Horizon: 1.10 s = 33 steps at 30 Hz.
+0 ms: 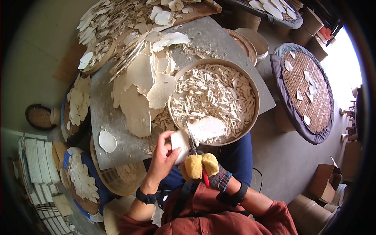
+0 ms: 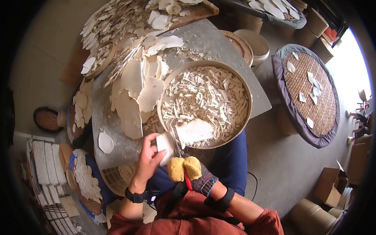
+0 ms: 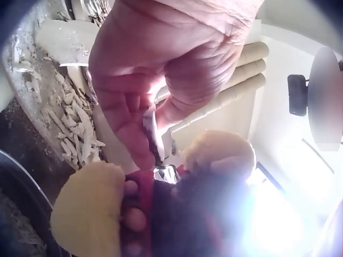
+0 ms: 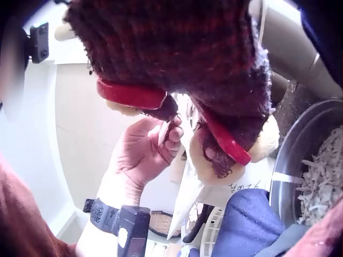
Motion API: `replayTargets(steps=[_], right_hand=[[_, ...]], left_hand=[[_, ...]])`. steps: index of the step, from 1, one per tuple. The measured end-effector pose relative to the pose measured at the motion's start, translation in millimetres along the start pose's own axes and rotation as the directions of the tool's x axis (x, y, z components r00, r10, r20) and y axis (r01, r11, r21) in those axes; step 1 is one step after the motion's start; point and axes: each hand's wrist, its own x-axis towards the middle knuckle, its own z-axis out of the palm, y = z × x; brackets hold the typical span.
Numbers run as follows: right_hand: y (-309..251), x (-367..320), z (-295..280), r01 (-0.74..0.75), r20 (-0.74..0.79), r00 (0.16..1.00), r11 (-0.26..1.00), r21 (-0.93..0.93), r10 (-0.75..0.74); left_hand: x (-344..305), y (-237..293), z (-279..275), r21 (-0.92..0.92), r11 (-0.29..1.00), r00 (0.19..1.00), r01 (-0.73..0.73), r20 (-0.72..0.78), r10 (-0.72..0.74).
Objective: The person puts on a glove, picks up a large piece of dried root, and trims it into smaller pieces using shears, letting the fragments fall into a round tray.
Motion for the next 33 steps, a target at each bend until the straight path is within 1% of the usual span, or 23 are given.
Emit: replayTargets(steps=[2, 3, 5, 6, 7, 8, 9, 10, 11, 13, 15, 17, 19, 21, 23, 25, 27, 28, 29, 30, 31, 32, 33], right_hand=[[-6.8, 1.0, 3.2, 0.016, -0.013, 1.0, 0.994, -0.106, -0.018], [-7.5, 2.4, 2.1, -0.015, 0.045, 0.999, 0.994, 0.11, 0.01], [-5.7, 4.7, 1.2, -0.125, 0.157, 0.986, 0.858, 0.498, 0.053], [-3.2, 5.5, 1.8, -0.183, 0.212, 0.976, 0.734, 0.655, 0.054], [-2.6, 6.2, 4.3, -0.238, 0.264, 0.964, 0.579, 0.78, 0.041], [-1.1, 5.9, 10.5, -0.179, 0.209, 0.976, 0.744, 0.644, 0.053], [-4.1, 1.2, 13.8, 0.126, 0.186, 0.979, 0.968, -0.219, -0.085], [-1.0, -0.7, 15.1, 0.102, 0.166, 0.985, 0.943, -0.318, -0.05], [3.8, -3.2, 15.9, 0.072, 0.144, 0.99, 0.908, -0.413, -0.013], [13.5, -4.6, 12.3, -0.036, 0.097, 0.994, 0.989, -0.146, 0.051], [16.1, -3.4, 9.5, -0.055, 0.09, 0.994, 0.997, -0.049, 0.059], [14.4, -3.1, 8.2, 0.01, 0.097, 0.995, 0.992, -0.128, 0.002], [11.7, -3.7, 11.3, -0.026, 0.058, 0.997, 0.936, -0.351, 0.05], [8.8, -6.6, 15.1, -0.043, 0.026, 0.998, 0.873, -0.485, 0.064], [7.2, -11.2, 16.6, -0.034, 0.016, 0.999, 0.838, -0.544, 0.051], [13.3, -13.3, 14.9, -0.027, 0.022, 0.999, 0.843, -0.538, 0.046], [15.1, -14.4, 14.4, -0.021, 0.062, 0.997, 0.901, -0.434, 0.053], [1.9, -16.2, 17.2, 0.084, 0.128, 0.991, 0.613, -0.785, 0.029], [11.8, -13.1, 11.1, -0.03, 0.104, 0.991, 0.906, -0.423, 0.082], [31.0, -8.7, -0.2, -0.145, 0.104, 0.985, 0.989, 0.036, 0.14], [41.5, -7.4, -7.0, -0.23, 0.128, 0.973, 0.843, 0.487, 0.192], [24.4, -3.8, 4.1, -0.179, 0.104, 0.982, 0.937, 0.3, 0.155], [7.1, -0.1, 15.1, -0.125, 0.08, 0.99, 0.987, 0.098, 0.117]], left_hand=[[-8.9, 6.4, -2.3, 0.04, 0.998, 0.997, 0.05, 0.063, -0.052], [-11.2, 5.0, -7.7, 0.063, 0.997, 0.998, 0.031, 0.05, -0.034], [-11.2, 3.6, -18.1, 0.113, 0.994, 1.0, -0.016, 0.026, 0.013], [-14.9, 5.2, -14.1, 0.002, 0.996, 0.989, -0.085, -0.122, 0.084], [-18.3, 4.1, -11.8, 0.037, 0.992, 0.957, -0.121, -0.259, 0.126], [-17.6, 2.0, -3.5, -0.064, 0.982, 0.915, -0.177, -0.378, 0.14], [-16.9, -1.3, 3.2, -0.159, 0.958, 0.86, -0.241, -0.493, 0.134], [-16.5, -5.3, 3.6, -0.178, 0.952, 0.834, -0.251, -0.539, 0.119], [-18.3, -7.8, 3.6, -0.193, 0.955, 0.85, -0.223, -0.519, 0.093], [-20.8, -6.7, 3.8, -0.222, 0.96, 0.873, -0.17, -0.485, 0.043], [-22.0, -7.3, -9.1, -0.215, 0.972, 0.921, -0.093, -0.389, 0.002], [-21.3, -4.2, -17.0, -0.215, 0.975, 0.951, -0.047, -0.309, -0.022], [-18.6, 0.7, -22.8, -0.231, 0.973, 0.962, -0.013, -0.269, -0.051], [-14.9, 3.4, -26.0, -0.248, 0.969, 0.966, 0.004, -0.248, -0.067], [-11.8, 2.6, -27.6, -0.264, 0.964, 0.966, -0.001, -0.251, -0.068], [-9.5, -4.6, -28.4, -0.321, 0.945, 0.922, -0.069, -0.382, -0.063], [-6.6, -14.7, -28.7, -0.339, 0.926, 0.853, -0.165, -0.521, -0.039], [-8.6, -17.4, -33.4, -0.363, 0.922, 0.836, -0.137, -0.541, -0.089], [-11.1, -18.0, -36.6, -0.338, 0.932, 0.863, -0.133, -0.501, -0.059], [-13.4, -18.9, -38.7, -0.313, 0.941, 0.889, -0.128, -0.457, -0.032], [-15.0, -20.4, -38.3, -0.289, 0.949, 0.912, -0.122, -0.41, -0.008], [-18.9, -15.0, -31.5, -0.228, 0.967, 0.933, -0.111, -0.36, 0.023], [-24.7, -6.5, -25.1, -0.175, 0.982, 0.952, -0.068, -0.307, 0.011]])
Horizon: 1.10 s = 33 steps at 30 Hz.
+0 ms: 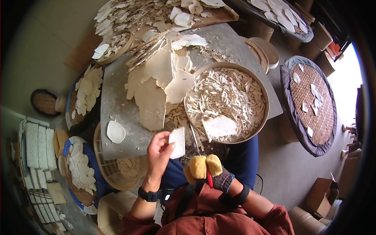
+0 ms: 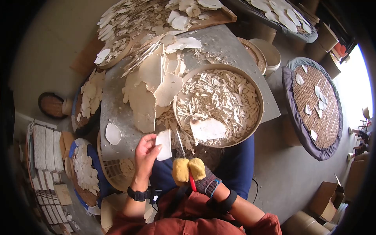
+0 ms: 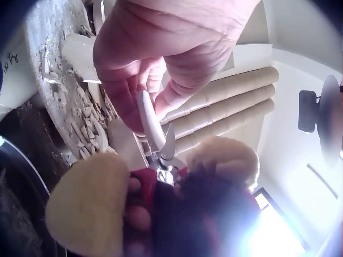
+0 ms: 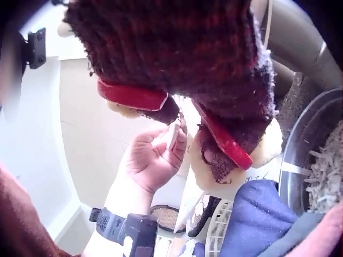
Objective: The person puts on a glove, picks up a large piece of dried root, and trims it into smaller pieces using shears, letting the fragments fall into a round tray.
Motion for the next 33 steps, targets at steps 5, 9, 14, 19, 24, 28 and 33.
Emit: replayTargets(steps=[5, 9, 14, 19, 24, 28, 33], right_hand=[[15.7, 15.1, -12.4, -0.095, 0.136, 0.989, 0.938, 0.334, 0.052], [9.6, 11.9, -7.4, -0.106, 0.249, 0.969, 0.886, 0.451, -0.01], [-3.0, 0.2, 5.5, 0.071, 0.115, 0.993, 0.943, -0.325, -0.035], [10.8, -2.0, 5.5, 0.034, 0.101, 0.994, 0.999, -0.028, -0.031], [7.7, -8.4, 11.0, 0.04, 0.059, 0.998, 0.976, -0.212, -0.028], [19.6, -9.8, 2.4, 0.022, 0.03, 0.999, 0.942, -0.335, -0.012], [-27.3, -19.6, 18.3, 0.012, 0.012, 1.0, 0.445, -0.895, -0.003]], left_hand=[[-10.5, -6.1, 3.5, -0.011, 1.0, 0.999, -0.007, -0.05, 0.006], [-11.7, -4.6, 21.2, -0.11, 0.988, 0.966, -0.112, -0.247, 0.082], [2.6, -6.8, -1.7, -0.085, 0.996, 0.999, 0.007, -0.049, -0.011], [15.6, 12.8, -15.4, -0.036, 0.989, 0.982, 0.146, 0.13, -0.14], [21.7, 12.9, -16.6, -0.031, 0.972, 0.96, 0.232, 0.166, -0.224], [18.8, 12.2, -17.6, 0.006, 0.974, 0.962, 0.227, 0.155, -0.225], [-3.3, 46.7, -54.6, 0.172, 0.965, 0.976, 0.199, 0.051, -0.211]])
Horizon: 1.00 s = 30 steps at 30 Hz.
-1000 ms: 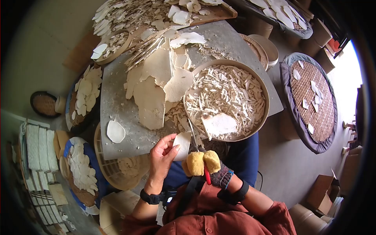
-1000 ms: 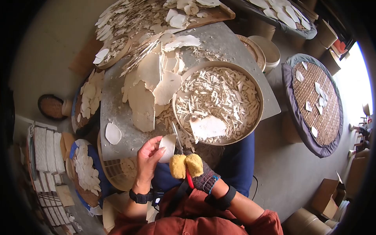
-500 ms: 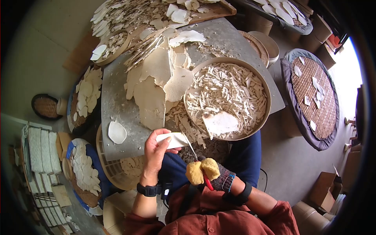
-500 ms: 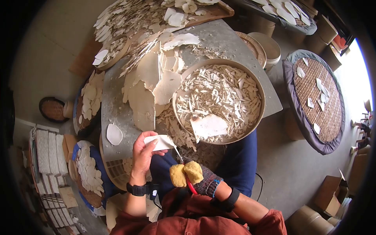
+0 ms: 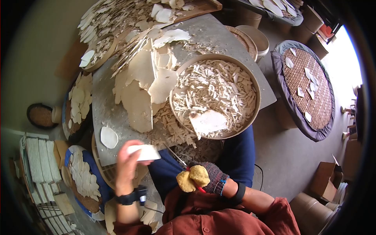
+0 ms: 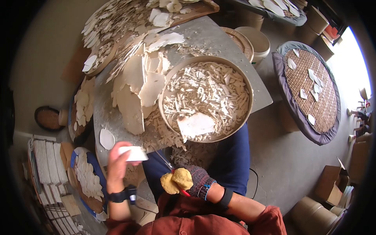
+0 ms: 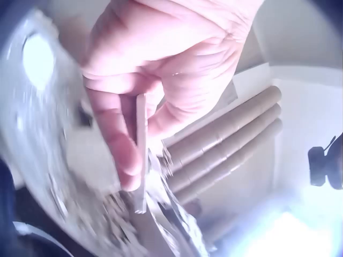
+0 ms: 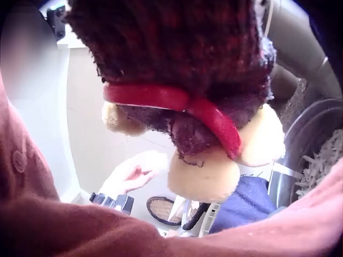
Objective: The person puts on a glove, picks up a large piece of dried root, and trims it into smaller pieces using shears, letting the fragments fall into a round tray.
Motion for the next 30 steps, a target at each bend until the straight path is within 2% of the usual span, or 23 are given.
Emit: replayTargets(steps=[1, 3, 4, 5, 6, 8, 9, 10, 11, 13, 14, 18, 20, 21, 22, 23, 24, 25, 26, 27, 28, 29, 30], right_hand=[[5.7, -4.0, 0.3, 0.033, -0.041, 0.999, 0.997, 0.069, -0.03], [21.6, -12.3, 4.8, 0.111, -0.123, 0.989, 0.974, 0.198, -0.088], [9.9, -12.7, -0.8, 0.053, -0.055, 0.998, 0.973, 0.223, -0.042], [8.7, -13.5, 2.5, 0.135, -0.069, 0.99, 0.943, 0.303, -0.12], [4.8, -12.1, 2.0, 0.101, 0.011, 0.994, 0.973, 0.207, -0.105], [-33.1, -11.0, -14.9, 0.074, 0.136, 0.989, 0.996, -0.056, -0.066], [-32.0, -10.5, -7.8, 0.1, 0.162, 0.982, 0.994, -0.033, -0.093], [-34.1, -13.8, -8.1, 0.194, 0.11, 0.975, 0.981, 0.007, -0.194], [-37.8, -17.2, -10.2, 0.289, 0.052, 0.955, 0.956, 0.042, -0.291], [-45.1, -23.0, -12.8, 0.285, 0.029, 0.958, 0.958, 0.034, -0.286], [-46.8, -25.7, -14.2, 0.281, 0.016, 0.96, 0.959, 0.031, -0.281], [-44.8, -33.5, -17.2, 0.271, -0.013, 0.962, 0.962, -0.008, -0.271], [-39.2, -35.6, -18.5, 0.271, 0.001, 0.962, 0.962, -0.043, -0.271], [-37.5, -35.9, -18.8, 0.199, -0.012, 0.98, 0.979, -0.033, -0.199], [-36.3, -35.6, -18.5, 0.129, -0.024, 0.991, 0.991, -0.024, -0.13], [-34.3, -35.1, -18.3, 0.062, -0.035, 0.997, 0.998, -0.017, -0.062], [-30.7, -35.2, -22.3, 0.013, -0.063, 0.998, 0.997, 0.077, -0.008], [-27.2, -35.4, -26.3, -0.03, -0.092, 0.995, 0.984, 0.174, 0.047], [-23.7, -35.7, -30.1, -0.065, -0.12, 0.988, 0.96, 0.271, 0.101], [-16.3, -32.6, -27.2, -0.029, -0.204, 0.97, 0.9, 0.435, 0.13], [-8.8, -29.4, -24.2, 0.038, -0.285, 0.945, 0.816, 0.577, 0.158], [36.7, -17.6, 1.1, 0.14, -0.24, 0.954, 0.444, 0.885, 0.178], [60.7, -5.1, 16.7, 0.186, -0.201, 0.978, 0.213, 0.959, 0.049]], left_hand=[[-7.0, 6.5, -24.8, 0.053, 0.998, 0.997, 0.018, -0.07, -0.015], [-12.0, -9.6, -100.9, 0.477, 0.876, 0.971, -0.066, -0.172, 0.167], [-14.9, 2.5, -95.4, 0.763, 0.645, 0.925, -0.032, -0.222, 0.308], [-18.2, 19.7, -87.4, 0.941, 0.334, 0.864, 0.056, -0.213, 0.456], [-12.2, 27.9, -65.8, 0.939, 0.344, 0.797, -0.021, -0.192, 0.573], [6.0, 52.5, -4.3, 0.79, 0.501, 0.841, -0.353, 0.033, 0.541], [18.1, 54.9, 26.4, 0.667, 0.637, 0.897, -0.386, 0.109, 0.429], [30.4, 55.4, 56.7, 0.525, 0.76, 0.923, -0.383, 0.205, 0.324], [45.5, 49.7, 85.4, 0.484, 0.732, 0.875, -0.48, 0.33, 0.355], [82.0, 30.4, 124.8, 0.554, 0.565, 0.784, -0.611, 0.522, 0.336], [87.3, 31.2, 141.1, 0.641, 0.447, 0.779, -0.624, 0.556, 0.29], [102.9, 25.0, 157.7, 0.729, -0.012, 0.677, -0.685, 0.642, 0.36], [98.4, 41.2, 156.0, 0.703, 0.297, 0.763, -0.646, 0.59, 0.263], [98.0, 47.7, 151.5, 0.676, 0.438, 0.798, -0.593, 0.566, 0.208], [104.8, 42.8, 139.7, 0.597, 0.52, 0.768, -0.611, 0.606, 0.208], [100.8, 41.7, 132.4, 0.544, 0.684, 0.848, -0.486, 0.483, 0.218], [92.0, 39.2, 123.6, 0.45, 0.819, 0.913, -0.357, 0.353, 0.204], [83.3, 38.0, 114.9, 0.32, 0.919, 0.961, -0.233, 0.222, 0.166], [70.9, 40.5, 117.4, 0.056, 0.974, 0.974, -0.221, 0.07, 0.217], [62.4, 37.6, 110.8, -0.175, 0.974, 0.986, -0.143, 0.061, 0.156], [54.7, 30.1, 108.1, -0.284, 0.954, 0.995, -0.102, -0.017, 0.101], [48.6, 20.5, 107.7, -0.395, 0.916, 0.996, -0.067, -0.082, 0.037], [43.6, 10.5, 107.4, -0.398, 0.913, 0.992, -0.092, -0.113, 0.051]])
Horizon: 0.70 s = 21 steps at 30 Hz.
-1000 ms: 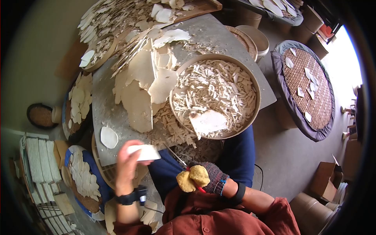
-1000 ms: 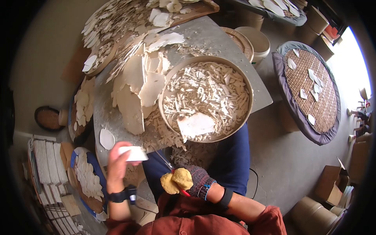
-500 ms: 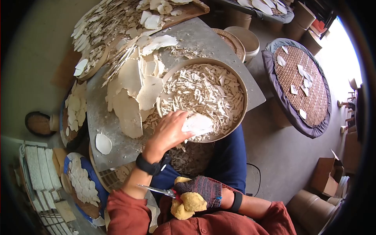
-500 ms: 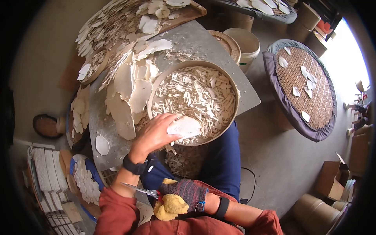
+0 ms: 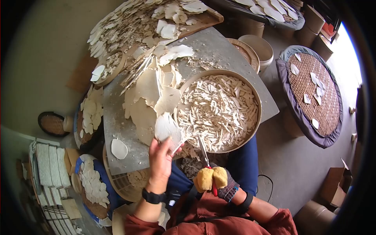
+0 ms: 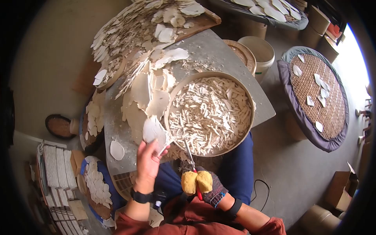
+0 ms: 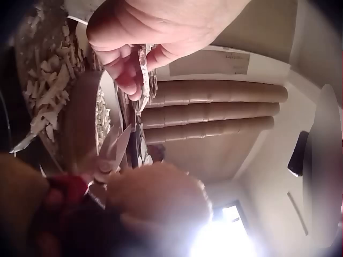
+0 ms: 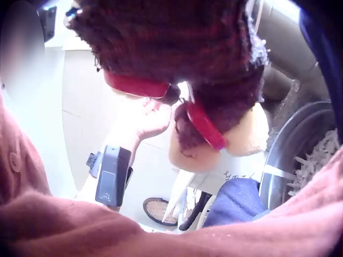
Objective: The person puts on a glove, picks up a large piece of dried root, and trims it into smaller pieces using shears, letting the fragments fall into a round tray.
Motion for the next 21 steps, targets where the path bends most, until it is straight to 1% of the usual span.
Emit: replayTargets(steps=[1, 2, 3, 4, 5, 6, 7, 8, 9, 11, 12, 13, 14, 15, 18, 19, 21], right_hand=[[1.5, 7.9, 2.9, -0.017, 0.128, 0.992, 0.969, 0.246, -0.015], [2.9, 10.8, 6.1, -0.106, 0.163, 0.986, 0.904, 0.415, 0.04], [5.9, 14.7, 11.6, -0.191, 0.203, 0.975, 0.801, 0.567, 0.089], [2.7, 18.4, 23.0, -0.27, 0.25, 0.96, 0.665, 0.696, 0.128], [-0.6, 19.7, 31.1, -0.201, 0.163, 0.976, 0.894, 0.401, 0.147], [-3.1, 20.7, 38.6, -0.134, 0.077, 0.988, 0.99, 0.041, 0.131], [-3.4, 23.2, 39.6, -0.1, 0.063, 0.992, 0.989, -0.107, 0.107], [-3.7, 25.7, 40.6, -0.068, 0.048, 0.995, 0.964, -0.257, 0.083], [-4.0, 28.3, 41.6, -0.041, 0.033, 0.998, 0.916, -0.399, 0.059], [-13.0, 29.8, 50.1, -0.064, 0.04, 0.996, 0.972, -0.227, 0.075], [-2.8, 31.7, 39.6, -0.113, 0.119, 0.99, 0.949, 0.296, 0.081], [-4.0, 29.8, 39.0, -0.063, 0.106, 0.992, 0.995, -0.078, 0.071], [-6.3, 27.2, 39.0, -0.011, 0.095, 0.994, 0.898, -0.44, 0.059], [-6.9, 24.1, 37.8, 0.032, 0.087, 0.995, 0.673, -0.739, 0.048], [7.7, 22.0, 19.7, 0.092, 0.101, 0.995, 0.435, -0.896, -0.003], [7.4, 19.6, 21.7, 0.088, 0.09, 0.996, 0.485, -0.87, -0.02], [1.6, 18.9, 29.3, 0.094, 0.076, 0.996, 0.572, -0.815, -0.056]], left_hand=[[-5.3, -7.7, -2.8, -0.007, 1.0, 1.0, -0.019, -0.022, 0.019], [-9.9, -12.4, -2.2, 0.006, 0.998, 0.997, -0.067, -0.033, 0.068], [-12.9, -19.1, -4.1, 0.073, 0.991, 0.992, -0.114, -0.048, 0.118], [-17.5, -23.6, -0.2, 0.081, 0.975, 0.975, -0.209, -0.06, 0.214], [-21.5, -26.8, 2.8, 0.092, 0.949, 0.948, -0.303, -0.072, 0.309], [-24.9, -30.5, -0.7, 0.161, 0.93, 0.938, -0.33, -0.051, 0.342], [-27.9, -33.8, -4.3, 0.231, 0.906, 0.928, -0.355, -0.026, 0.371], [-30.1, -35.2, -4.7, 0.273, 0.906, 0.938, -0.324, -0.035, 0.346], [-28.7, -37.2, -8.0, 0.281, 0.902, 0.937, -0.328, -0.021, 0.348], [-24.3, -42.8, -14.9, 0.298, 0.894, 0.938, -0.334, 0.007, 0.348], [-22.5, -42.3, -15.1, 0.255, 0.904, 0.935, -0.344, 0.007, 0.354], [-21.8, -38.5, -16.4, 0.232, 0.931, 0.959, -0.28, 0.024, 0.283], [-22.5, -32.5, -19.5, 0.211, 0.954, 0.977, -0.211, 0.043, 0.207], [-22.9, -28.1, -20.6, 0.191, 0.972, 0.99, -0.139, 0.064, 0.129], [-19.3, -26.6, -23.1, 0.211, 0.974, 0.996, -0.078, 0.051, 0.069], [-18.0, -26.9, -25.2, 0.221, 0.974, 0.998, -0.054, 0.055, 0.043], [-15.4, -28.0, -25.1, 0.227, 0.973, 0.997, -0.05, 0.064, 0.036]])
